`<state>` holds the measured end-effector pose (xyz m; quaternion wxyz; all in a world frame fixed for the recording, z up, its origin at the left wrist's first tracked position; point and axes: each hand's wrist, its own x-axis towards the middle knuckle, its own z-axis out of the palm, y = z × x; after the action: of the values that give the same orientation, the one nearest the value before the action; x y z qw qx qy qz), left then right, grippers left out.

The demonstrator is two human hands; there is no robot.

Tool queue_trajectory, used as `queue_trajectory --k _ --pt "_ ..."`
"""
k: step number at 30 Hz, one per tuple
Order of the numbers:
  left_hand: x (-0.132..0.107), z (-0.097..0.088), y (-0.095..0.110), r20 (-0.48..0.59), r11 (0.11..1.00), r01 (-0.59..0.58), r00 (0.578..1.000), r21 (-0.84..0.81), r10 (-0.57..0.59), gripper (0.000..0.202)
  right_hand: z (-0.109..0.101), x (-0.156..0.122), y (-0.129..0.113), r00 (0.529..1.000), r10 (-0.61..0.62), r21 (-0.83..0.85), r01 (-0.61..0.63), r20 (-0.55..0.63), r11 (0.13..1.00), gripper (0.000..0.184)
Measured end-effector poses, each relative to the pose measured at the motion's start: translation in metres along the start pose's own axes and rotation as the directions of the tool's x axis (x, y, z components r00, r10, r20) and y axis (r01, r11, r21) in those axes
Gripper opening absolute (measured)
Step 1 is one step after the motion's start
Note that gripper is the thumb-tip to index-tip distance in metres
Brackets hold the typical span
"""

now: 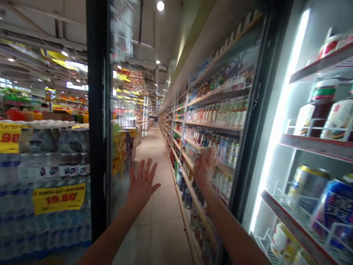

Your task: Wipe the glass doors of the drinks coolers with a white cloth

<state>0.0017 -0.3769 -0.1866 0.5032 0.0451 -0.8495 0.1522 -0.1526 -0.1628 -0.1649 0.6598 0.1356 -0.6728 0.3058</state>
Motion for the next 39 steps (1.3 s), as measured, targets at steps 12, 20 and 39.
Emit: queue_trajectory --k 12,20,39 --pt "0.0 -0.002 0.002 -0.046 0.999 -0.021 0.999 0.037 0.023 0.061 -0.001 0.026 0.036 0.989 0.142 -0.021 -0.143 -0.035 0.99 0.049" --pt "0.0 -0.001 0.0 -0.042 1.0 -0.018 0.999 -0.003 0.018 0.066 -0.008 0.022 0.041 0.983 -0.121 0.001 0.122 0.141 0.992 0.042" --pt "0.053 -0.019 0.023 -0.038 0.994 0.109 0.993 -0.011 -0.11 0.066 0.004 0.056 0.039 0.989 0.118 -0.015 -0.12 -0.091 0.993 0.045"
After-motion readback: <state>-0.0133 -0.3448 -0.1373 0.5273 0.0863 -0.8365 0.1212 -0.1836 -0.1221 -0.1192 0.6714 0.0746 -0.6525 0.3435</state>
